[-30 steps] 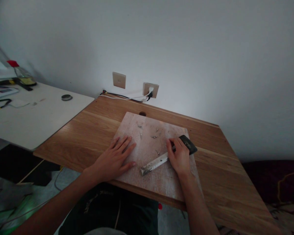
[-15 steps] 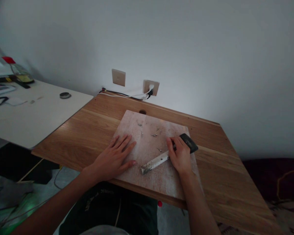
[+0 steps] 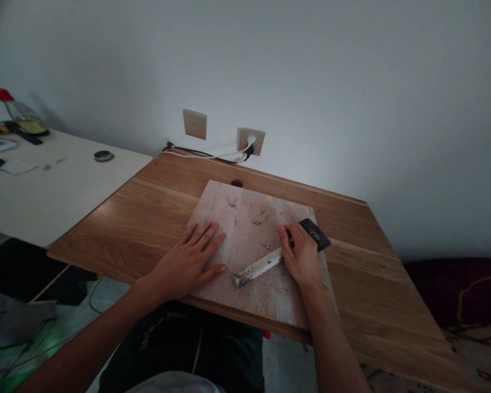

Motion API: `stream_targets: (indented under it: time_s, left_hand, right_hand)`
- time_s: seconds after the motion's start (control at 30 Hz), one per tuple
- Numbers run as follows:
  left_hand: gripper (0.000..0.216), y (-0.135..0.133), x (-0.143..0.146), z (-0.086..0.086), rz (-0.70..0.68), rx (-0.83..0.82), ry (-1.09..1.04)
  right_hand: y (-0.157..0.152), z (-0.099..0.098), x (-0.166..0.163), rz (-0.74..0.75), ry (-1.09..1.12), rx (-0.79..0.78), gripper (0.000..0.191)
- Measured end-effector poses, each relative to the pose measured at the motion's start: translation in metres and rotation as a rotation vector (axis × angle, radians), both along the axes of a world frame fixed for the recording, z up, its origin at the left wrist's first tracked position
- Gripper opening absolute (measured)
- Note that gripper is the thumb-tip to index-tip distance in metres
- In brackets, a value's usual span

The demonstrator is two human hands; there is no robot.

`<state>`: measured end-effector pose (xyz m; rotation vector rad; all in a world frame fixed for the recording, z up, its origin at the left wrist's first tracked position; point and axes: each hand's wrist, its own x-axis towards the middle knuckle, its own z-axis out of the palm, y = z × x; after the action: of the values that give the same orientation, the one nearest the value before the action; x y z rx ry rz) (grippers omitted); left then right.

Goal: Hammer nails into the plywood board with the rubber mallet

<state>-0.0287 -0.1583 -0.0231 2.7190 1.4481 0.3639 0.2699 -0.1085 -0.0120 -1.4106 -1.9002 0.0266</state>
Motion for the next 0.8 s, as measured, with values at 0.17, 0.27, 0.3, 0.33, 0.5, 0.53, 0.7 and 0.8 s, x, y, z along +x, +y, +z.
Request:
stream_targets:
  time_s: [0.17, 0.27, 0.3, 0.33, 0.5, 0.53, 0.7, 0.8]
  left_hand:
    - [0.075, 0.0, 0.0, 0.0, -0.005, -0.009, 0.001]
    - [0.075, 0.0, 0.0, 0.0, -0.006, -0.013, 0.002]
    - [0.075, 0.0, 0.0, 0.0, -0.006, -0.01, 0.002]
    - [0.076, 0.0, 0.0, 0.0, -0.007, -0.008, 0.003]
    - [0.075, -0.001, 0.0, 0.001, -0.007, -0.005, 0.019]
    - [0.074, -0.001, 0.001, 0.001, -0.005, -0.001, 0.022]
    - [0.066, -0.001, 0.003, 0.014, 0.021, 0.015, 0.086]
    - [0.05, -0.001, 0.005, 0.035, 0.025, 0.023, 0.164]
  right_hand:
    - [0.001, -0.001, 0.002, 0.014, -0.001, -0.001, 0.038]
    - [0.001, -0.002, 0.003, 0.01, -0.013, 0.002, 0.038]
    - [0.001, -0.002, 0.003, 0.008, -0.018, 0.001, 0.037]
    - [0.001, -0.003, 0.003, 0.009, -0.023, -0.001, 0.037]
    - [0.001, -0.002, 0.003, 0.037, -0.032, 0.005, 0.034]
    - [0.001, -0.001, 0.003, 0.039, -0.031, 0.003, 0.034]
    - [0.0, 0.001, 0.001, 0.049, -0.023, 0.0, 0.032]
    - [0.0, 0.001, 0.001, 0.053, -0.022, 0.002, 0.03]
